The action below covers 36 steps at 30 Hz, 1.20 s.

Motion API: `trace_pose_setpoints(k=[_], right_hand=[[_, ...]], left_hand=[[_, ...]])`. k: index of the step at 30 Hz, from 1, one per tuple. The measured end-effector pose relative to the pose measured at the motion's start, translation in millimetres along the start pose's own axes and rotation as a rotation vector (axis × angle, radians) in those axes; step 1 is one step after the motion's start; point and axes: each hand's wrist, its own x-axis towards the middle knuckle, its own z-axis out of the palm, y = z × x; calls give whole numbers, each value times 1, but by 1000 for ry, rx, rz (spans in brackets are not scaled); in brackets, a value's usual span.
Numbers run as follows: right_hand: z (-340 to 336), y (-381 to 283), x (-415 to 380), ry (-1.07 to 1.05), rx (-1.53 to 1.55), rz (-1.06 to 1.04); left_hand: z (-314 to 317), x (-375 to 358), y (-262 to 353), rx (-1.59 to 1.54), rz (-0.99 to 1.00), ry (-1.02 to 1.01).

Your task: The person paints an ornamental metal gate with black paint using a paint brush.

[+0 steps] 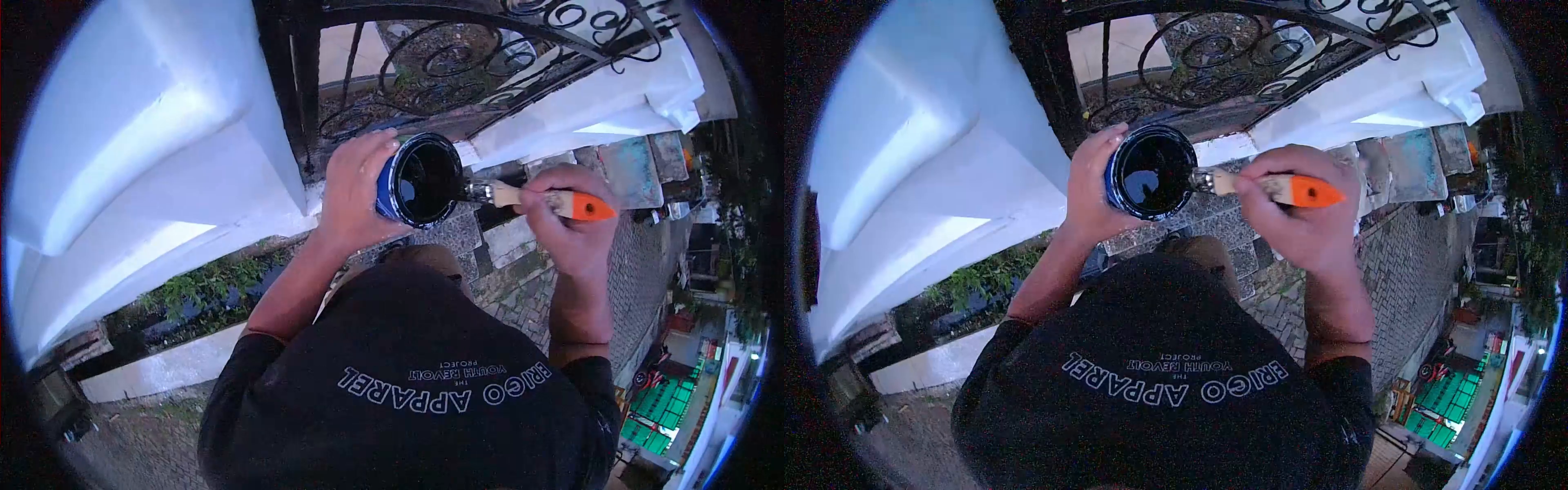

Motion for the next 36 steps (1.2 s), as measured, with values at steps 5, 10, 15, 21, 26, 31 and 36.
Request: trace_pose_setpoints(k=[5,10,15,21,26,31,36], right_hand=[[18,7,13,-136,-158,-10],[38,29,18,-194,-159,15],[2,62,20,-33,224,176],[-29,144,32,111,675,302],[-80,229,44,-4,692,286],[-152,293,59,3,669,329],[-190,333,74,62,932,463]], left_hand=[[-5,-3,2,135,78,47],[-3,-6,6,190,77,10],[11,-6,10,248,32,14],[56,5,18,294,-90,67],[131,30,30,414,-210,30],[217,48,32,421,-293,12],[278,65,51,318,-527,52]])
